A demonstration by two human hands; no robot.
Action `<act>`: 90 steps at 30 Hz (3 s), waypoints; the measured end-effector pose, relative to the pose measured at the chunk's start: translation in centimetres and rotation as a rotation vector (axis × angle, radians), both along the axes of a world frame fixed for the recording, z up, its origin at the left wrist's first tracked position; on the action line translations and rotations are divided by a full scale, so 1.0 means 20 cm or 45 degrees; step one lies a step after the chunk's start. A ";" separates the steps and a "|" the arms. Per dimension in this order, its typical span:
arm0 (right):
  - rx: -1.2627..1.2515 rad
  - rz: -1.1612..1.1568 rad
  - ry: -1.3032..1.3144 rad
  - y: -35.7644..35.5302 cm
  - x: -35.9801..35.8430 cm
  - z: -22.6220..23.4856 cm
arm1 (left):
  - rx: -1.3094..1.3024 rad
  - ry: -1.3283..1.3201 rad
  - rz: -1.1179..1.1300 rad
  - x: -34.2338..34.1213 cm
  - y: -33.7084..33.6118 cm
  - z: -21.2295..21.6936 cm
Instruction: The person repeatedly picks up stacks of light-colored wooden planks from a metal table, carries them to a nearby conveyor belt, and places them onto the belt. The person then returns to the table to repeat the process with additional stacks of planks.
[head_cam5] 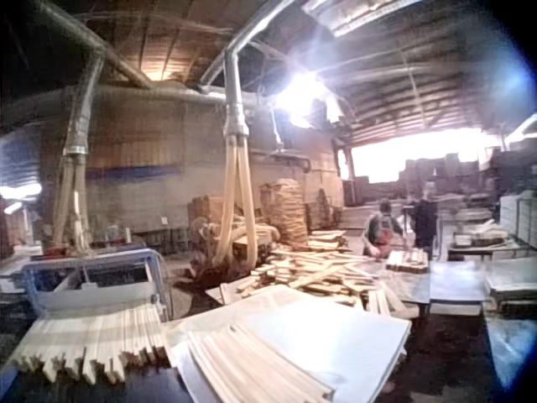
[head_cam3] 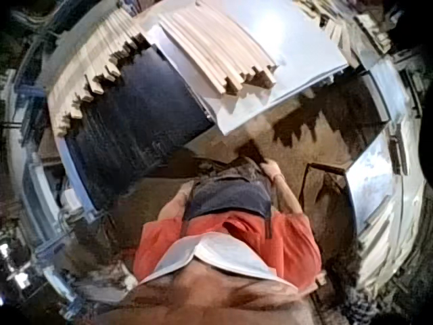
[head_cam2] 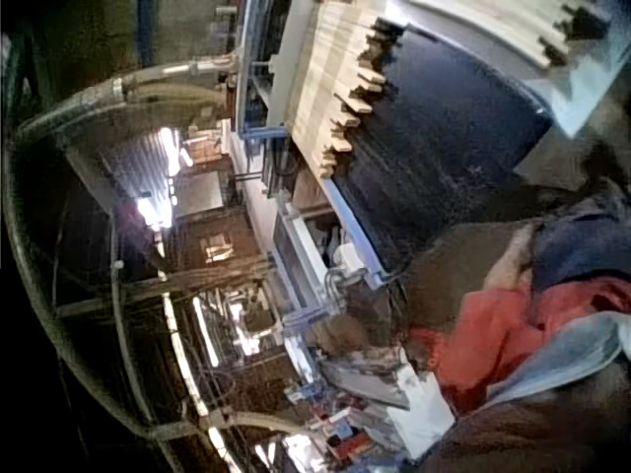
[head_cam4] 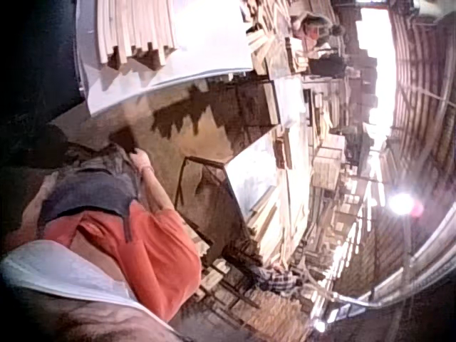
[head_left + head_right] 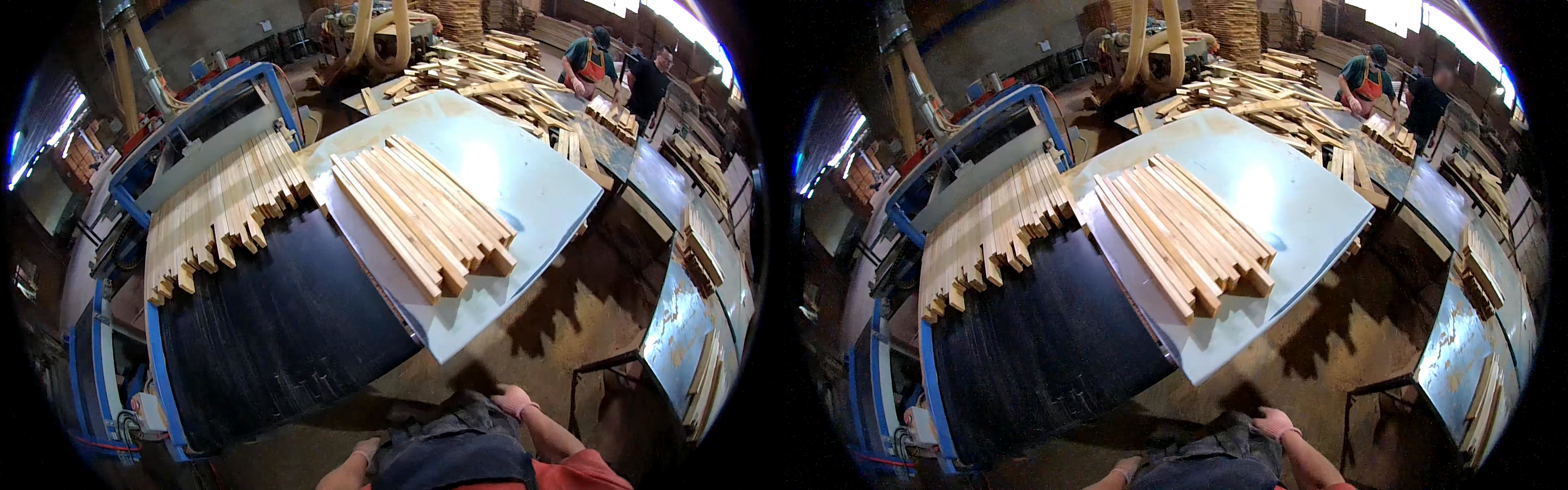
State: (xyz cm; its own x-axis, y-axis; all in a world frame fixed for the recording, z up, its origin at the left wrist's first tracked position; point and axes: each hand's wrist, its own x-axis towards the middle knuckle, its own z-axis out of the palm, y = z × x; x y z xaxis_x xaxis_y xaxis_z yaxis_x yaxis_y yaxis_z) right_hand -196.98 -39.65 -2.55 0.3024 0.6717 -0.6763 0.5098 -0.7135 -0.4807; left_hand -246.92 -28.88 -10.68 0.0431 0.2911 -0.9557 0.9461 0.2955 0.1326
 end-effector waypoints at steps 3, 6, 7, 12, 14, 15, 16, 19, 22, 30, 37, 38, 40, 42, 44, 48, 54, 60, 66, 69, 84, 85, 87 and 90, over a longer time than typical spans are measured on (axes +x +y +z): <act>-0.129 -0.084 0.041 -0.55 0.36 -0.44 | 0.156 0.056 0.180 0.06 -0.10 -0.02; -0.242 0.851 -0.356 -0.92 0.59 -0.59 | 0.307 0.076 -0.427 0.19 -0.25 -0.02; -0.258 0.828 -0.303 -1.03 0.64 -0.64 | 0.341 0.075 -0.767 0.24 -0.28 -0.03; -0.058 0.675 -0.258 -1.44 0.95 -1.03 | 0.457 0.057 0.446 0.96 -0.32 -0.13; 0.073 0.584 -0.300 -1.47 1.06 -1.02 | 0.504 -0.099 0.350 1.27 -0.26 -0.10; 0.115 0.517 -0.348 -1.50 1.13 -0.98 | 0.437 -0.109 0.300 1.49 -0.20 0.01; 0.343 0.629 -0.361 -1.46 1.12 -0.74 | 0.373 -0.071 0.268 1.62 -0.19 0.16; -0.262 -1.447 0.554 -1.21 1.15 -0.47 | 0.542 -0.161 0.393 1.78 -0.15 0.20; 0.089 -1.512 0.750 -1.24 1.27 -0.42 | 0.406 -0.065 0.242 1.98 -0.06 0.21; -0.078 0.198 -0.251 -1.55 1.21 -0.78 | 0.223 -0.307 0.088 2.40 0.04 0.07; -0.311 0.033 -0.002 -1.69 1.27 -0.74 | 0.100 -0.279 0.211 2.94 0.14 0.07; -0.328 0.016 -0.003 -1.64 1.38 -0.67 | 0.087 -0.291 0.218 2.99 0.18 0.02; -0.256 -0.046 -0.071 -1.57 1.61 -0.50 | 0.061 -0.260 0.074 3.21 0.28 -0.02; -0.112 -0.116 -0.206 -1.53 1.79 -0.38 | 0.030 -0.205 -0.128 3.45 0.35 -0.07; -0.066 -0.387 -0.104 -1.47 1.98 -0.31 | 0.008 -0.152 -0.447 3.66 0.46 -0.15; 0.022 -1.660 0.378 -1.24 2.39 -0.24 | 0.020 -0.258 -1.473 4.17 0.73 -0.22; 0.179 -2.009 0.482 -1.01 2.88 -0.11 | 0.304 -0.278 -0.233 5.02 0.64 0.29; 0.332 -2.145 0.595 -1.08 3.46 -0.49 | 0.313 -0.530 -0.528 5.55 0.74 -0.15; 0.258 -2.035 0.364 -1.04 4.33 -0.37 | 0.321 -0.309 -1.171 5.86 0.87 -0.30; 0.248 -1.602 0.121 -0.98 4.81 -0.30 | 0.398 -0.448 -1.548 6.05 0.96 -0.27; 0.075 -1.420 0.335 -0.64 6.02 -0.54 | 0.416 -0.757 0.043 7.82 0.75 0.31; 0.084 -1.414 0.281 -0.61 6.08 -0.59 | 0.428 -0.752 0.065 7.93 0.79 0.30; 0.157 -1.383 0.306 -0.53 6.21 -0.46 | 0.393 -0.843 0.142 8.10 0.90 0.26; 0.206 -1.645 0.496 -0.44 6.40 -0.44 | 0.285 -1.017 0.037 8.48 1.11 0.32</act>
